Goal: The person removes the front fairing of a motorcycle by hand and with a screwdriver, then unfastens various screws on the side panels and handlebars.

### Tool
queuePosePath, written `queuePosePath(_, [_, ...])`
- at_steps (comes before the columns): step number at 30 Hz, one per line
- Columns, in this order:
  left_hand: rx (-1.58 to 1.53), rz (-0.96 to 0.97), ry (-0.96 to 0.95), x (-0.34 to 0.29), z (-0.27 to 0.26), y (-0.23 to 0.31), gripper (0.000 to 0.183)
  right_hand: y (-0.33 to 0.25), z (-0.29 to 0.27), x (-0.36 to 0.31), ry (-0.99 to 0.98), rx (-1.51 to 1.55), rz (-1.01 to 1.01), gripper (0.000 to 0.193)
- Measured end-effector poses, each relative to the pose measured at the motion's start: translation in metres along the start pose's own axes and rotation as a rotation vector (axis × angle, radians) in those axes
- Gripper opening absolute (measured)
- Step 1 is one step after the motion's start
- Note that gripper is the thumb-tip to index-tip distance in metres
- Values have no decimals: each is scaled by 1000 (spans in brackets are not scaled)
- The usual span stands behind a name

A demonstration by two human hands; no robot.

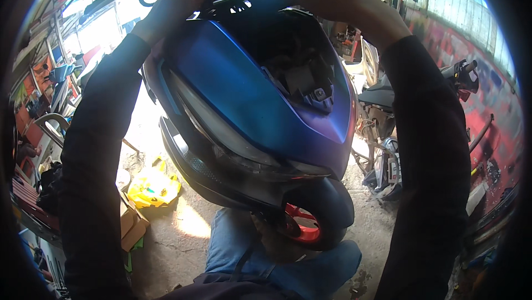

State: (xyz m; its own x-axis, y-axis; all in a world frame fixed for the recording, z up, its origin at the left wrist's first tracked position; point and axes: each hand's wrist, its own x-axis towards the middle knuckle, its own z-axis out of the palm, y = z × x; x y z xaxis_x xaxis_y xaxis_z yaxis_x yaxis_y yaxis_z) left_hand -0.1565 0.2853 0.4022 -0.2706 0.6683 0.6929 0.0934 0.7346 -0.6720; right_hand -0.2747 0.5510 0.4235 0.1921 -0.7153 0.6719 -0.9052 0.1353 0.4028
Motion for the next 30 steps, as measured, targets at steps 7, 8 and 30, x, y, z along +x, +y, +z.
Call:
queuePosePath(7, [-33, -147, -78, -5, -5, 1, 19, -17, -3, -1, -93, -121, 75, 15])
queuePosePath(8, [-34, -143, -77, -6, -7, 1, 19, -19, -3, 0, -94, -130, 78, 14])
queuePosePath(30, [-413, -53, -408, 19, 7, -6, 23, -36, 49, -15, 209, -360, -103, 14])
